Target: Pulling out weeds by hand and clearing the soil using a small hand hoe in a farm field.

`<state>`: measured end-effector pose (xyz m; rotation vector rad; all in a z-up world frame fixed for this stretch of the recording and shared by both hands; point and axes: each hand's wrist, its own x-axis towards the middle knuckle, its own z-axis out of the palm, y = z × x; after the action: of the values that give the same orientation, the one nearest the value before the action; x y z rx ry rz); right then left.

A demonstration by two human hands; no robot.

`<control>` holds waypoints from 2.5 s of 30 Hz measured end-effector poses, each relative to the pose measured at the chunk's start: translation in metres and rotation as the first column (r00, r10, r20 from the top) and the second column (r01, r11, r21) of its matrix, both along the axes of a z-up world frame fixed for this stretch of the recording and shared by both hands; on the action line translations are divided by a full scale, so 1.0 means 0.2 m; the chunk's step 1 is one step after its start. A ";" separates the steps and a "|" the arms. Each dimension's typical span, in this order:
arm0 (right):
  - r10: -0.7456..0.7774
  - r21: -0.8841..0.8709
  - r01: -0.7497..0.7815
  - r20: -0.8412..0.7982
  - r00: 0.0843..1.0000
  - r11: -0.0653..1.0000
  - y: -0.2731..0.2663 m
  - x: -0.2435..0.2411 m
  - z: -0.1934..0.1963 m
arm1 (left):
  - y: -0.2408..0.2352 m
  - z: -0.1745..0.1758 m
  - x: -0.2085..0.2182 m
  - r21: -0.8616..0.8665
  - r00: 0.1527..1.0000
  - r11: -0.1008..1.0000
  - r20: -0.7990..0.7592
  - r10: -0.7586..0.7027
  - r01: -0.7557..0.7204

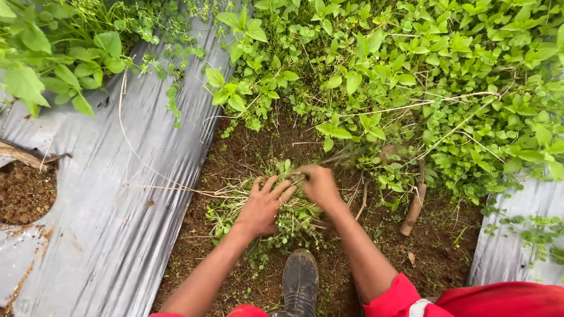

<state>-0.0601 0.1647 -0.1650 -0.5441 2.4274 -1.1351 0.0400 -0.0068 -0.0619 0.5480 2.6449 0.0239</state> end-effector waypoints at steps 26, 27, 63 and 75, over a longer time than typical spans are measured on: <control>-0.893 -0.064 0.912 0.187 0.410 0.406 0.37 0.25 0.40 | -0.03 -0.08 -0.01 -0.063 0.984 0.992 0.150 -0.096 0.107; -0.850 -0.088 0.863 0.151 0.505 0.497 0.33 0.24 0.42 | -0.03 -0.08 0.01 -0.040 0.981 0.993 0.164 -0.103 0.111; -0.584 0.292 0.510 0.493 0.645 0.809 0.49 1.28 0.36 | 0.58 0.10 0.73 -0.159 0.998 0.986 0.051 0.048 -0.039; -0.653 0.038 0.664 0.234 0.720 0.747 0.51 0.65 0.60 | 0.53 0.04 0.91 -0.181 0.986 0.983 0.166 0.003 0.027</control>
<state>0.0691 0.2665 -0.0449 0.4932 2.4323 -1.4231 0.2212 0.0988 -0.0537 0.4784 2.4497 -0.1679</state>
